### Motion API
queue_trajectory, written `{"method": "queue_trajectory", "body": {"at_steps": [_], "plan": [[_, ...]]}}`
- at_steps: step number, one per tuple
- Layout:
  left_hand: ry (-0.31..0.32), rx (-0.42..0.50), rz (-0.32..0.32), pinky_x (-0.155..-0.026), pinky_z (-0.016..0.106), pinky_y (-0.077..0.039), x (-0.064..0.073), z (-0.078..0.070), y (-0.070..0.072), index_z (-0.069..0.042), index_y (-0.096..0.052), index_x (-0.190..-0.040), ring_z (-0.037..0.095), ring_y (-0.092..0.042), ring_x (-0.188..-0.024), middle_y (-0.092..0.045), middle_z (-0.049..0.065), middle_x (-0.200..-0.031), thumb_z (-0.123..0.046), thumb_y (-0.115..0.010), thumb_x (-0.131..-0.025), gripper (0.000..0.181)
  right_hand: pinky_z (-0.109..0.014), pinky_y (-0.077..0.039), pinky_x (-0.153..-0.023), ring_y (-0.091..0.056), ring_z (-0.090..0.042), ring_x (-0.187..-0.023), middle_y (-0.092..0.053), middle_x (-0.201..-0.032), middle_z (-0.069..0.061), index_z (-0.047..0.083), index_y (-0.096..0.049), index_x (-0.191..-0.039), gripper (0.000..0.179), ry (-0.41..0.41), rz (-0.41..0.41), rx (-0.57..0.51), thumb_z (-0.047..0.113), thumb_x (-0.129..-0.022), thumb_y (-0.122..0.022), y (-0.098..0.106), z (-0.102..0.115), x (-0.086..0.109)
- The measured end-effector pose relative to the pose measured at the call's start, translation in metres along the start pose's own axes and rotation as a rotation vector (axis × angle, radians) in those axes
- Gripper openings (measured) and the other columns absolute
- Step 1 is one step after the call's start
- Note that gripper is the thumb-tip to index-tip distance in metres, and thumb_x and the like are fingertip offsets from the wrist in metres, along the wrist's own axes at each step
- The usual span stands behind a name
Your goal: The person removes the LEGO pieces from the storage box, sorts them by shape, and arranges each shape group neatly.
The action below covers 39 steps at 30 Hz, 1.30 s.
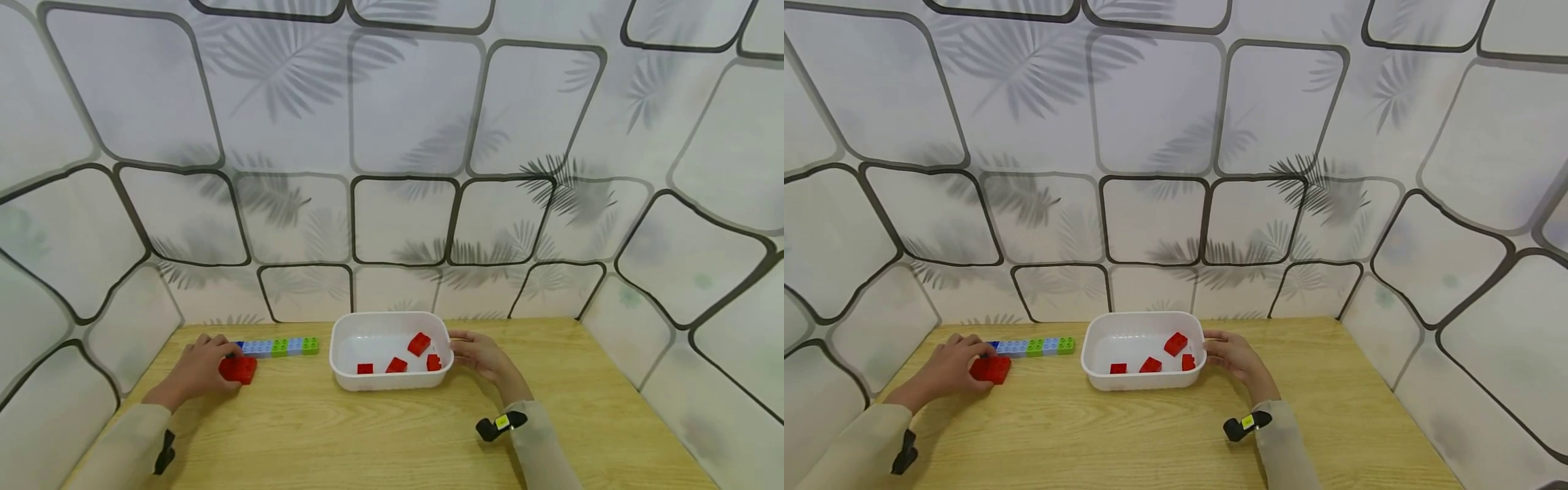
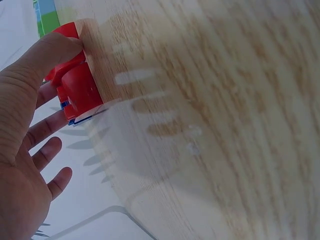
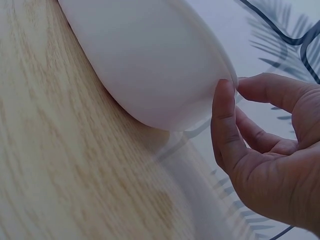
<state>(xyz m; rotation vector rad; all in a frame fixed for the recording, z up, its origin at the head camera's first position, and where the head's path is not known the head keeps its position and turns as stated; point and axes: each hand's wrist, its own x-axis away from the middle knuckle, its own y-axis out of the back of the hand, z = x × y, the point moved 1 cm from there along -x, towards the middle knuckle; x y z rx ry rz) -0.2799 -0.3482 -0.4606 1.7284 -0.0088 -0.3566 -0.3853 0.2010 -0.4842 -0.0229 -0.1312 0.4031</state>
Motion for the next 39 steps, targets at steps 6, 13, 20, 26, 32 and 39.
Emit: {"method": "queue_trajectory", "body": {"at_steps": [6,13,20,26,32,39], "plan": [[0.01,0.017,0.008,-0.081,0.061,-0.042,0.0,0.0,-0.001,-0.015,-0.07,-0.099,0.034,-0.049,-0.097,-0.064,0.009,-0.105,-0.034,-0.093,-0.066,0.044,-0.025,-0.058,-0.084,-0.069,-0.009,-0.096,-0.07,-0.116,0.0,-0.016,-0.039,-0.146,0.053,0.016,0.021,-0.004,0.007,-0.102,-0.057,0.0,0.001,0.0],[0.005,0.019,0.003,-0.08,0.059,-0.042,0.0,0.004,-0.007,-0.016,-0.07,-0.099,0.032,-0.048,-0.095,-0.063,0.007,-0.103,-0.035,-0.092,-0.066,0.044,-0.025,-0.058,-0.083,-0.07,-0.009,-0.094,-0.071,-0.113,0.001,-0.017,-0.041,-0.144,0.052,0.017,0.022,-0.013,0.007,-0.101,-0.059,-0.002,0.001,0.003],[0.022,0.039,0.001,-0.081,0.06,-0.042,0.001,0.0,-0.004,-0.015,-0.07,-0.102,0.034,-0.048,-0.097,-0.063,0.009,-0.105,-0.035,-0.092,-0.066,0.046,-0.025,-0.058,-0.084,-0.07,-0.009,-0.093,-0.071,-0.113,0.001,-0.017,-0.042,-0.144,0.052,0.016,0.013,-0.013,0.006,-0.1,-0.06,-0.001,0.0,0.002],[0.029,0.059,-0.03,-0.081,0.062,-0.043,-0.003,-0.007,0.002,-0.013,-0.07,-0.107,0.04,-0.05,-0.101,-0.064,0.013,-0.11,-0.036,-0.092,-0.067,0.051,-0.024,-0.058,-0.083,-0.07,-0.009,-0.093,-0.071,-0.112,0.002,-0.017,-0.041,-0.144,0.052,0.027,0.023,-0.02,0.005,-0.1,-0.059,-0.002,0.0,0.001],[-0.047,0.083,-0.096,-0.079,0.06,-0.043,-0.012,-0.023,0.009,-0.014,-0.07,-0.109,0.036,-0.052,-0.1,-0.065,0.012,-0.109,-0.033,-0.092,-0.069,0.049,-0.024,-0.058,-0.083,-0.07,-0.009,-0.093,-0.071,-0.11,0.002,-0.017,-0.04,-0.144,0.053,0.023,0.021,-0.028,0.005,-0.1,-0.06,-0.001,0.001,0.002],[-0.176,0.13,-0.132,-0.08,0.058,-0.041,-0.032,-0.061,0.02,-0.015,-0.069,-0.112,0.028,-0.05,-0.097,-0.064,0.006,-0.105,-0.028,-0.09,-0.074,0.045,-0.024,-0.058,-0.084,-0.07,-0.009,-0.095,-0.071,-0.112,0.0,-0.017,-0.04,-0.145,0.053,0.025,0.018,-0.011,0.006,-0.101,-0.059,-0.001,0.002,0.002]]}}
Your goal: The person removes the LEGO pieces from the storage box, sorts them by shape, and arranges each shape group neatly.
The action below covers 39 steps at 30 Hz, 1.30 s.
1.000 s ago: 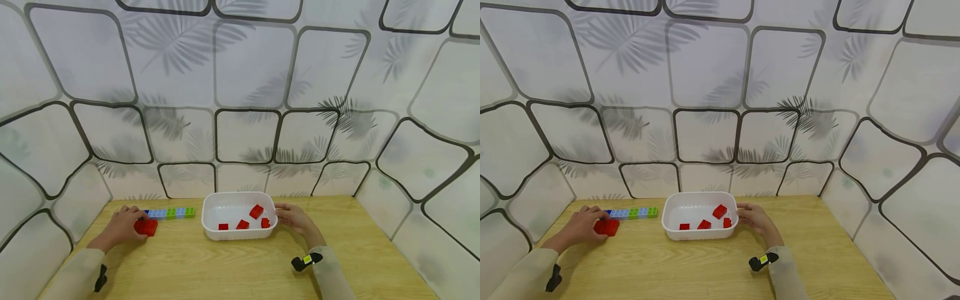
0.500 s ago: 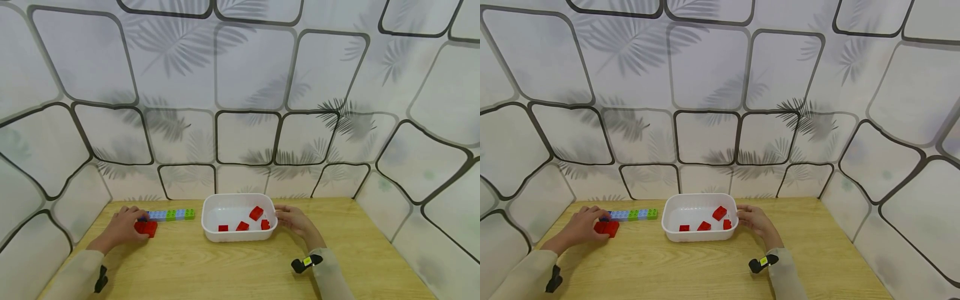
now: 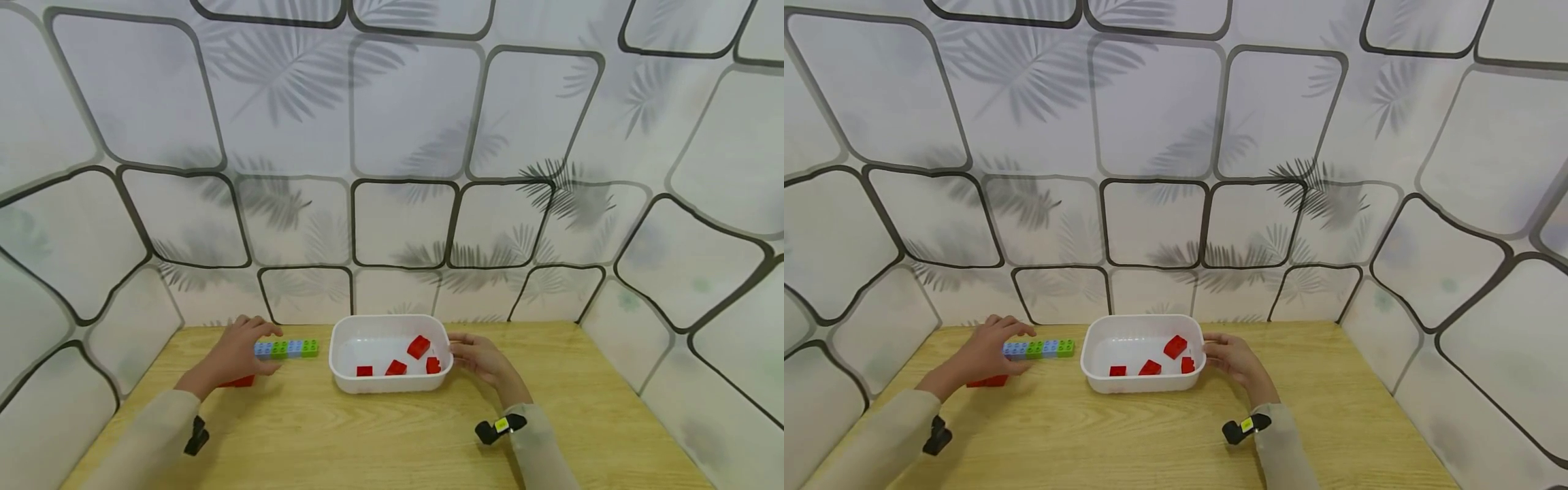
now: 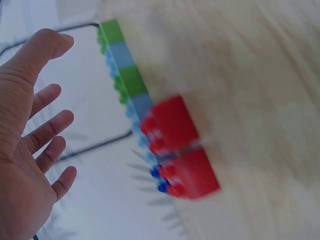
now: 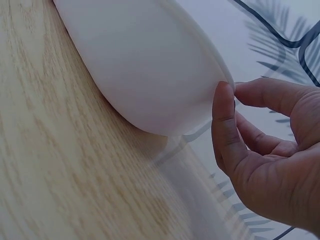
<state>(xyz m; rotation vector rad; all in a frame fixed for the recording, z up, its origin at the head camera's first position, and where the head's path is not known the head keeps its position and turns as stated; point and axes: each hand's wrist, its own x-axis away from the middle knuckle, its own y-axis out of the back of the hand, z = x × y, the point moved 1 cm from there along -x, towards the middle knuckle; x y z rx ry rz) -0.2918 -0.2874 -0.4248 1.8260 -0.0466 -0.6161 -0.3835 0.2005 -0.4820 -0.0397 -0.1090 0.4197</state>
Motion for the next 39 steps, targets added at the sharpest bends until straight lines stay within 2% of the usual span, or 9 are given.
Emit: {"method": "queue_trajectory", "body": {"at_steps": [7,15,20,24,30,34,39], "plan": [[-0.062,0.044,0.044,-0.082,0.053,-0.042,-0.034,-0.035,-0.006,-0.015,-0.069,-0.115,0.023,-0.048,-0.097,-0.063,0.003,-0.107,-0.029,-0.089,-0.077,0.045,-0.024,-0.058,-0.085,-0.07,-0.01,-0.096,-0.071,-0.116,-0.003,-0.016,-0.042,-0.144,0.052,0.001,-0.022,0.019,0.006,-0.101,-0.059,-0.001,0.0,-0.001],[-0.137,0.046,0.059,-0.083,0.052,-0.043,-0.073,-0.073,-0.023,-0.011,-0.069,-0.118,0.025,-0.05,-0.098,-0.065,0.009,-0.108,-0.03,-0.088,-0.078,0.048,-0.025,-0.058,-0.085,-0.07,-0.011,-0.097,-0.07,-0.116,-0.002,-0.016,-0.043,-0.143,0.049,-0.006,-0.029,0.015,0.004,-0.101,-0.058,-0.002,0.0,-0.001],[-0.145,0.064,0.1,-0.086,0.05,-0.043,-0.094,-0.096,-0.033,-0.014,-0.068,-0.119,0.024,-0.049,-0.099,-0.065,0.009,-0.111,-0.031,-0.086,-0.08,0.046,-0.025,-0.058,-0.085,-0.07,-0.011,-0.098,-0.07,-0.118,-0.004,-0.016,-0.042,-0.144,0.049,-0.006,-0.026,0.021,0.004,-0.102,-0.057,-0.001,0.001,0.001],[-0.155,0.074,0.109,-0.086,0.05,-0.044,-0.109,-0.11,-0.044,-0.014,-0.067,-0.12,0.023,-0.052,-0.099,-0.065,0.007,-0.112,-0.031,-0.086,-0.081,0.046,-0.025,-0.058,-0.086,-0.069,-0.011,-0.099,-0.07,-0.119,-0.005,-0.016,-0.042,-0.144,0.049,-0.001,-0.024,0.017,0.005,-0.102,-0.057,0.0,0.0,-0.001],[-0.19,0.094,0.122,-0.091,0.054,-0.046,-0.129,-0.128,-0.069,-0.012,-0.067,-0.124,0.028,-0.055,-0.107,-0.064,0.009,-0.125,-0.031,-0.084,-0.083,0.049,-0.026,-0.058,-0.086,-0.069,-0.01,-0.098,-0.07,-0.119,-0.004,-0.017,-0.042,-0.144,0.049,0.006,-0.014,0.017,0.005,-0.102,-0.057,0.001,-0.002,-0.003],[-0.19,0.1,0.155,-0.096,0.054,-0.045,-0.139,-0.142,-0.085,-0.013,-0.065,-0.128,0.029,-0.054,-0.115,-0.062,0.006,-0.131,-0.031,-0.083,-0.084,0.052,-0.026,-0.058,-0.086,-0.069,-0.01,-0.099,-0.07,-0.118,-0.003,-0.016,-0.043,-0.144,0.049,0.007,-0.014,0.024,0.006,-0.102,-0.057,0.003,-0.004,-0.003],[-0.194,0.11,0.216,-0.097,0.053,-0.044,-0.148,-0.159,-0.097,-0.012,-0.064,-0.133,0.03,-0.054,-0.118,-0.062,0.007,-0.136,-0.031,-0.083,-0.084,0.055,-0.026,-0.058,-0.087,-0.069,-0.01,-0.099,-0.069,-0.117,-0.001,-0.016,-0.042,-0.144,0.049,0.004,-0.013,0.021,0.006,-0.102,-0.057,0.002,-0.004,-0.004]]}}
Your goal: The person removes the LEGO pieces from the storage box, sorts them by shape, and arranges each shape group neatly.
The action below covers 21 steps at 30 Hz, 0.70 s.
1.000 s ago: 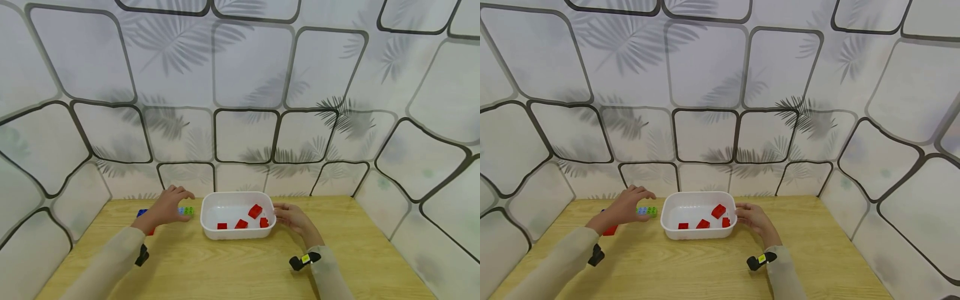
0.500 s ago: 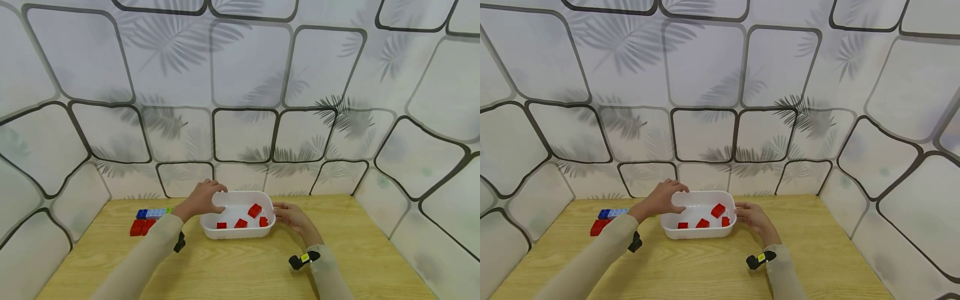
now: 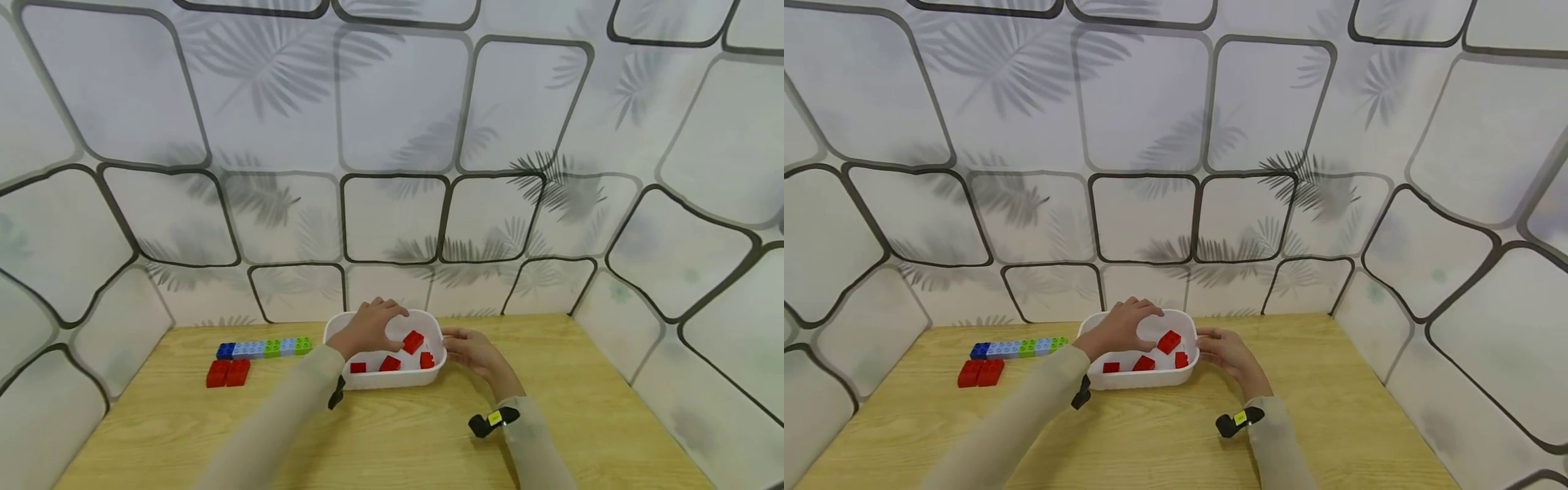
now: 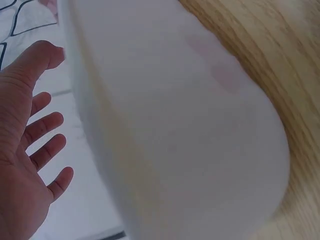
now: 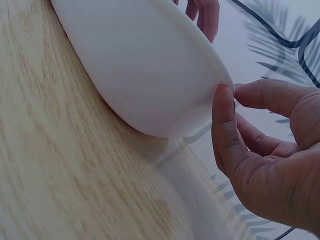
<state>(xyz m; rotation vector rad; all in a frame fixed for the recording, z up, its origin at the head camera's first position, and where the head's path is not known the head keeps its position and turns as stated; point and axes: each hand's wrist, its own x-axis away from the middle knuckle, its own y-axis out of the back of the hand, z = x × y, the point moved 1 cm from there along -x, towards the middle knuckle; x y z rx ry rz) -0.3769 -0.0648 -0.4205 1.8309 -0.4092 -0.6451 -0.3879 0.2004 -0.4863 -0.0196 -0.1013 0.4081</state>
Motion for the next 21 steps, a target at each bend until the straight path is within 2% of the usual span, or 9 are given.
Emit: {"method": "queue_trajectory", "body": {"at_steps": [6,15,21], "plan": [[-0.015,-0.025,0.055,-0.096,0.051,-0.044,-0.013,-0.009,-0.014,-0.015,-0.063,-0.135,0.027,-0.054,-0.117,-0.063,0.005,-0.137,-0.033,-0.083,-0.084,0.058,-0.025,-0.057,-0.087,-0.068,-0.009,-0.099,-0.069,-0.118,-0.001,-0.017,-0.038,-0.146,0.052,0.014,0.039,-0.017,0.006,-0.104,-0.054,0.0,0.001,0.002],[0.028,-0.015,0.124,-0.11,0.057,-0.04,-0.02,-0.008,-0.032,-0.018,-0.063,-0.135,0.028,-0.052,-0.127,-0.061,0.002,-0.141,-0.033,-0.08,-0.086,0.054,-0.024,-0.057,-0.085,-0.068,-0.007,-0.096,-0.07,-0.11,0.004,-0.02,-0.036,-0.145,0.05,0.029,0.065,-0.034,0.003,-0.104,-0.051,0.0,-0.002,0.0],[0.03,-0.047,0.12,-0.108,0.052,-0.041,-0.024,-0.008,-0.04,-0.019,-0.065,-0.133,0.028,-0.054,-0.128,-0.062,0.001,-0.14,-0.034,-0.08,-0.085,0.052,-0.025,-0.057,-0.085,-0.069,-0.008,-0.097,-0.071,-0.11,0.004,-0.02,-0.037,-0.145,0.05,0.029,0.05,-0.032,0.003,-0.104,-0.052,0.001,-0.001,0.001]]}}
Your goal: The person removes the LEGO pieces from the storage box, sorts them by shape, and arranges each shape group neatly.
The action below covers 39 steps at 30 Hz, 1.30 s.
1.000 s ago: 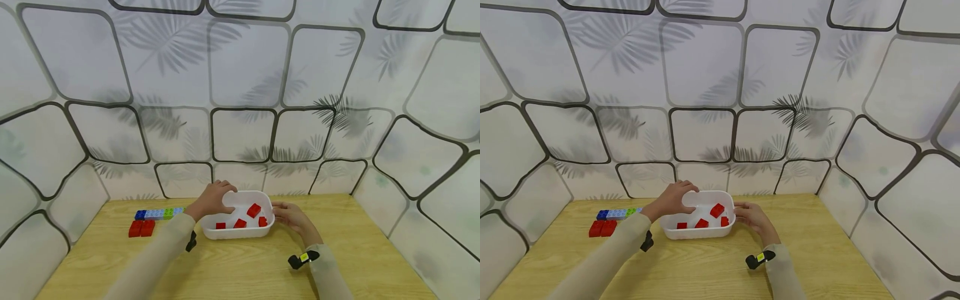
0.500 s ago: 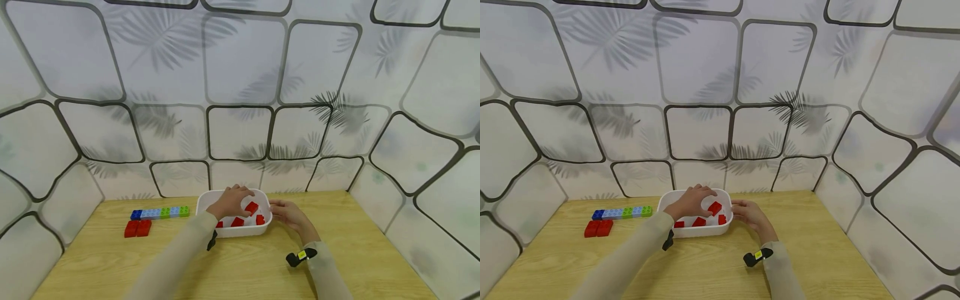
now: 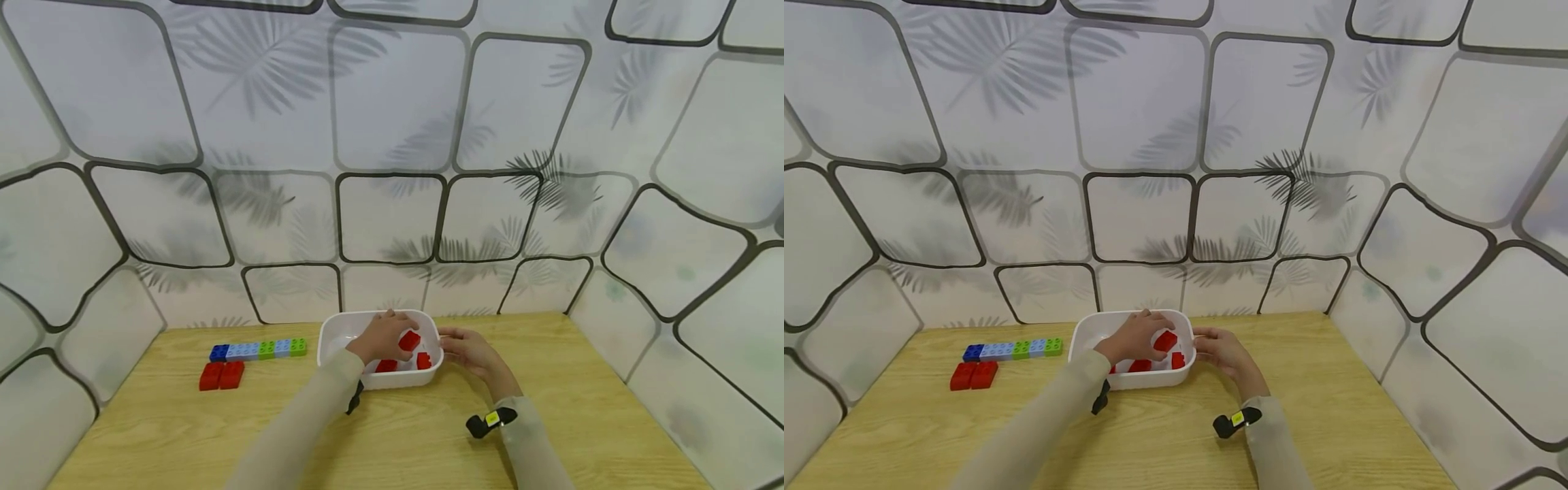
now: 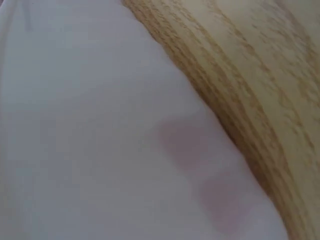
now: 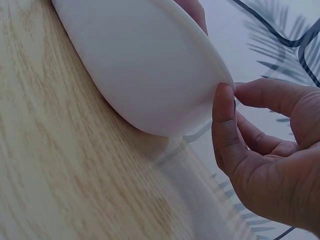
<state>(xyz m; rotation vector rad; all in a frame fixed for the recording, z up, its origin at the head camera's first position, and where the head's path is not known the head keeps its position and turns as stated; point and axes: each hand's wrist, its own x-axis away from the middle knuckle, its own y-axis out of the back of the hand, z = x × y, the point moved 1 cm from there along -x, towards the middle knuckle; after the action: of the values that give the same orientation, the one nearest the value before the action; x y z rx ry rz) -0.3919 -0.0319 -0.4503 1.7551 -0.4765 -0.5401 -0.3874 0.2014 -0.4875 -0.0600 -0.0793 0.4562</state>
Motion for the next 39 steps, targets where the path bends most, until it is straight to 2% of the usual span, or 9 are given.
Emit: {"method": "queue_trajectory", "body": {"at_steps": [16,26,31,39], "plan": [[0.047,-0.013,0.058,-0.109,0.051,-0.039,-0.0044,-0.0013,-0.0072,-0.02,-0.065,-0.135,0.025,-0.051,-0.13,-0.062,0.001,-0.142,-0.03,-0.079,-0.087,0.051,-0.025,-0.057,-0.086,-0.068,-0.007,-0.098,-0.07,-0.114,0.001,-0.019,-0.035,-0.147,0.052,-0.009,0.003,0.01,0.004,-0.104,-0.052,-0.0003,0.001,0.0008],[0.056,-0.052,0.055,-0.105,0.051,-0.042,-0.0032,-0.0061,-0.0032,-0.019,-0.069,-0.123,0.025,-0.054,-0.12,-0.067,0.001,-0.12,-0.027,-0.085,-0.082,0.046,-0.025,-0.057,-0.086,-0.068,-0.008,-0.099,-0.069,-0.119,-0.004,-0.019,-0.035,-0.146,0.052,-0.016,-0.005,0.018,0.005,-0.103,-0.053,-0.0002,0.0014,0.0008],[0.071,-0.078,0.053,-0.104,0.049,-0.042,-0.0027,-0.006,-0.0041,-0.019,-0.07,-0.12,0.024,-0.054,-0.12,-0.067,0.001,-0.117,-0.031,-0.086,-0.081,0.044,-0.025,-0.058,-0.086,-0.068,-0.008,-0.099,-0.068,-0.121,-0.005,-0.019,-0.036,-0.146,0.053,-0.02,-0.007,0.017,0.006,-0.103,-0.054,-0.0011,0.0027,0.0019],[0.083,-0.07,0.054,-0.103,0.047,-0.042,-0.003,-0.0079,-0.0036,-0.018,-0.071,-0.12,0.024,-0.054,-0.118,-0.068,0.002,-0.118,-0.031,-0.085,-0.082,0.043,-0.025,-0.057,-0.087,-0.068,-0.009,-0.099,-0.068,-0.122,-0.006,-0.019,-0.036,-0.146,0.053,-0.02,-0.006,0.019,0.005,-0.103,-0.054,-0.0015,0.0036,0.0025]]}}
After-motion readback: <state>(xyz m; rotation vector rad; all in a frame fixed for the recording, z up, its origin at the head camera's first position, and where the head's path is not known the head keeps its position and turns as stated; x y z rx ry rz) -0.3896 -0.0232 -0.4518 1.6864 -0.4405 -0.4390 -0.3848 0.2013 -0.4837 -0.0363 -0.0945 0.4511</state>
